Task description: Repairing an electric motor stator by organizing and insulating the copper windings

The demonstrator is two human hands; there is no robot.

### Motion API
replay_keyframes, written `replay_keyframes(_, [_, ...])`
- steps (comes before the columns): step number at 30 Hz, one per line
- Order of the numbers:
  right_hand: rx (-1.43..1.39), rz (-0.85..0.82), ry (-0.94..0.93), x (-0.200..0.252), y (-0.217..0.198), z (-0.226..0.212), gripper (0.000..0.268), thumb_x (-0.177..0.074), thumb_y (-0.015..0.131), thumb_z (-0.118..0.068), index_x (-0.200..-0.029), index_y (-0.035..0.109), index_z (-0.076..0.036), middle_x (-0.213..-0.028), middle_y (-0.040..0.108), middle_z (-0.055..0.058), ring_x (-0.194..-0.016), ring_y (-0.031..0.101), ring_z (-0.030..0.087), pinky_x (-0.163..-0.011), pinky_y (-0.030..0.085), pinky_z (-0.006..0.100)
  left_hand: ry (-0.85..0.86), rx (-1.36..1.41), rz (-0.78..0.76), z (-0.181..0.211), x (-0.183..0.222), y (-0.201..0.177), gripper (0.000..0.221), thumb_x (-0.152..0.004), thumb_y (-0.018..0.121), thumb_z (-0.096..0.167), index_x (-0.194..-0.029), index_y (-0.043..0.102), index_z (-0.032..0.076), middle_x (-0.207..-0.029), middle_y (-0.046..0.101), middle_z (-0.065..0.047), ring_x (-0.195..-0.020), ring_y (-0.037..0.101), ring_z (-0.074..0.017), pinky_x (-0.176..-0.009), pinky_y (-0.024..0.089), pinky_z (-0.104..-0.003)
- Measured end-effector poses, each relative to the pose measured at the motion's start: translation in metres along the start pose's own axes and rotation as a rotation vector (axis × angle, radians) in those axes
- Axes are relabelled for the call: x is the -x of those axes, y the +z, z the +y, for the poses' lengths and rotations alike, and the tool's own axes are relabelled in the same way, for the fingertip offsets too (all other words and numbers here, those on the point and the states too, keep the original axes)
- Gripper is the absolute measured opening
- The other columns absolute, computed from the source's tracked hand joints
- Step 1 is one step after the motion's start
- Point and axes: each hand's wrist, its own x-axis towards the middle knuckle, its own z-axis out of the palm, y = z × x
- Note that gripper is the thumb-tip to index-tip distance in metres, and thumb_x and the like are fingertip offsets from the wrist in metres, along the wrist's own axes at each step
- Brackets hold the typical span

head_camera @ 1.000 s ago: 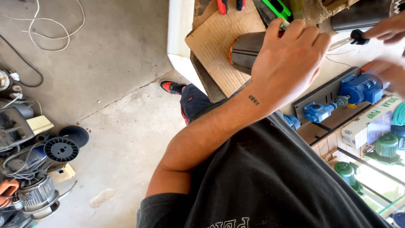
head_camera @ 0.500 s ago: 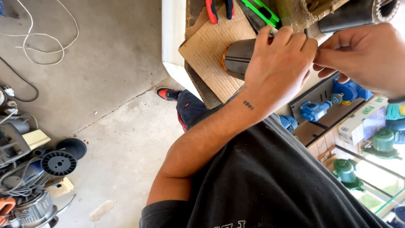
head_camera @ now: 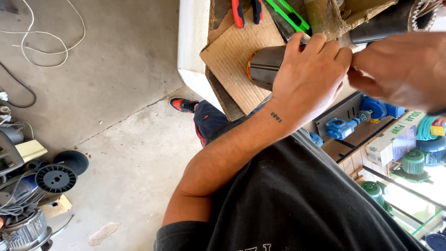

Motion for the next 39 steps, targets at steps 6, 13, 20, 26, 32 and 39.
replay_keyframes(6, [0.481, 0.463, -1.002, -0.035, -0.023, 0.017, 0.035, -0.098, 0.063, 0.005, -0.064, 0.063, 0.000, -0.063, 0.058, 0.015, -0.056, 0.055, 0.028, -0.055, 0.035, 0.038, 0.025, 0.005, 0.068, -0.001, -0.002, 0.000, 0.016, -0.079, 0.076, 0.020, -0.077, 0.061, 0.020, -0.076, 0.055, 0.002, -0.085, 0.054, -0.0231, -0.091, 0.045, -0.044])
replay_keyframes(13, [0.359, 0.426, -0.311, 0.001, -0.020, -0.002, 0.032, -0.125, 0.073, -0.028, -0.097, 0.066, -0.016, -0.093, 0.066, 0.000, -0.090, 0.070, 0.021, -0.077, 0.032, 0.035, 0.009, 0.005, 0.002, -0.002, -0.002, -0.004, 0.028, -0.079, 0.084, 0.038, -0.086, 0.063, 0.020, -0.082, 0.059, 0.003, -0.090, 0.057, -0.0217, -0.095, 0.046, -0.044])
replay_keyframes(20, [-1.212, 0.391, 0.728, 0.056, 0.043, -0.047, 0.019, -0.117, 0.060, -0.011, -0.128, 0.056, 0.004, -0.111, 0.057, 0.015, -0.084, 0.054, 0.019, -0.066, 0.039, 0.026, 0.031, 0.003, 0.005, -0.004, -0.004, -0.006, 0.018, -0.078, 0.082, 0.025, -0.085, 0.066, 0.018, -0.081, 0.061, 0.003, -0.091, 0.058, -0.0218, -0.094, 0.046, -0.045])
replay_keyframes(26, [-1.365, 0.156, 0.906, 0.008, -0.001, -0.061, 0.019, -0.116, 0.059, -0.014, -0.115, 0.067, 0.003, -0.087, 0.066, 0.012, -0.069, 0.059, 0.015, -0.056, 0.045, 0.023, 0.060, 0.009, -0.031, -0.003, -0.004, -0.015, 0.032, -0.072, 0.087, 0.030, -0.088, 0.062, 0.018, -0.082, 0.063, 0.002, -0.093, 0.059, -0.0220, -0.094, 0.045, -0.044])
replay_keyframes(32, [-1.059, 0.056, 0.853, -0.011, -0.030, -0.052, 0.014, -0.108, 0.071, -0.007, -0.095, 0.075, -0.004, -0.073, 0.067, 0.007, -0.069, 0.060, 0.008, -0.066, 0.045, 0.020, 0.042, 0.033, 0.019, -0.004, -0.003, -0.010, 0.019, -0.082, 0.080, 0.024, -0.085, 0.063, 0.017, -0.080, 0.060, 0.001, -0.090, 0.058, -0.0229, -0.095, 0.046, -0.046])
replay_keyframes(39, [0.030, 0.354, -0.176, 0.003, -0.002, -0.018, 0.037, -0.102, 0.071, 0.019, -0.083, 0.059, -0.010, -0.069, 0.041, 0.004, -0.057, 0.037, 0.021, -0.049, 0.023, 0.033, 0.031, 0.038, 0.064, -0.004, -0.002, -0.003, 0.021, -0.077, 0.083, 0.022, -0.081, 0.063, 0.017, -0.078, 0.058, 0.001, -0.086, 0.057, -0.0235, -0.092, 0.047, -0.046])
